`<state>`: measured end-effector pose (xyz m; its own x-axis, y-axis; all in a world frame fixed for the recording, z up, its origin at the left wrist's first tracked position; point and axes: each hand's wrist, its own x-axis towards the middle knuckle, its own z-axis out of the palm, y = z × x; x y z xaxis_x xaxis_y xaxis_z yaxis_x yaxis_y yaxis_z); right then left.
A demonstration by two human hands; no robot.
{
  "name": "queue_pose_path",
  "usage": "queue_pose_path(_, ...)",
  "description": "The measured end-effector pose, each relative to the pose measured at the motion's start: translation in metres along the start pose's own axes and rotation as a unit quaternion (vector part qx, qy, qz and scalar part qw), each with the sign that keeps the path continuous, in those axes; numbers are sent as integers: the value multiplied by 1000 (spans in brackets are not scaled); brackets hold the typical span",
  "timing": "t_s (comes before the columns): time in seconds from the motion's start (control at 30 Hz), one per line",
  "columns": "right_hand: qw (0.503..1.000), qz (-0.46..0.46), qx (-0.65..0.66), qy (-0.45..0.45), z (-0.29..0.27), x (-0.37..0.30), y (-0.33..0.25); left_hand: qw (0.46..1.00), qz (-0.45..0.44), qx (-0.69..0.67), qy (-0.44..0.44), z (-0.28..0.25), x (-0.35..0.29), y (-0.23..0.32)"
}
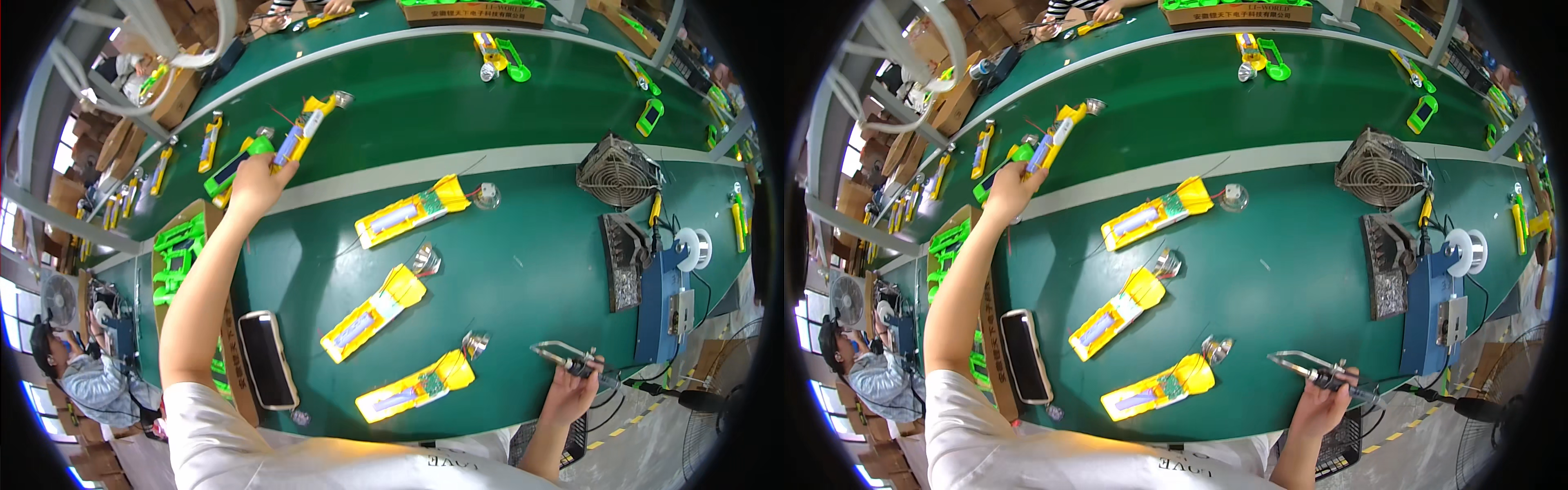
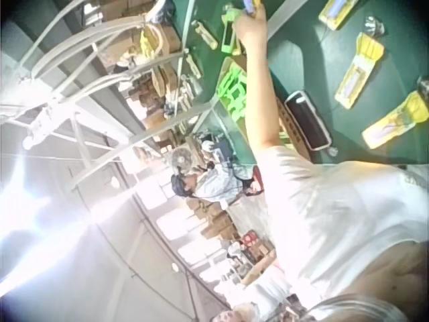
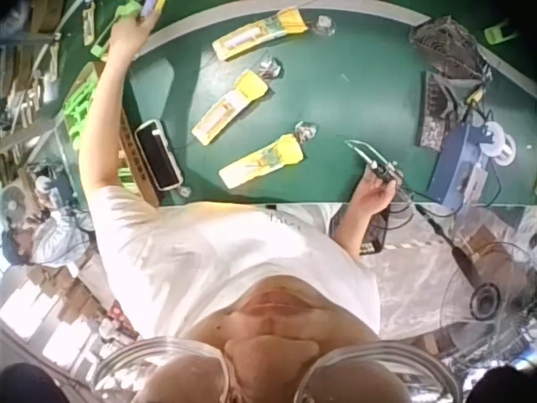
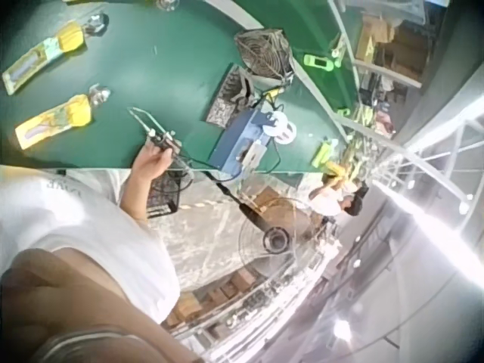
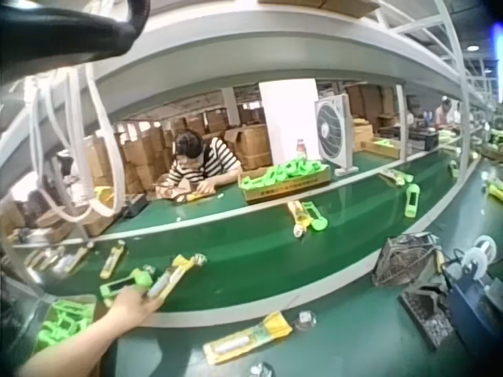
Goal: The person passes boxes of components along the assembly line and solders wires onto circuit boards and solar panels inside flashlight casings using a soldering iron.
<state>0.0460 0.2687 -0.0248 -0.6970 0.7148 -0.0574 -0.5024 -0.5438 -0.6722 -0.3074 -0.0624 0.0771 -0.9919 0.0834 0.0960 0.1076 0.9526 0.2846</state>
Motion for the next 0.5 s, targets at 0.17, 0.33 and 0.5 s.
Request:
queue_pose_path(0.17,998,17,21,-55,-28,6,5,988,147,43,-25,-9,-84,-29)
queue_pose_path(0.33,995,16,-16,-93,-13,-1,0,985,135,73,-83,5,-135,-44)
queue_pose_path(0.5,997,8,-55,-46,-1,-3,0,971,191,141,22,12,-164,-27)
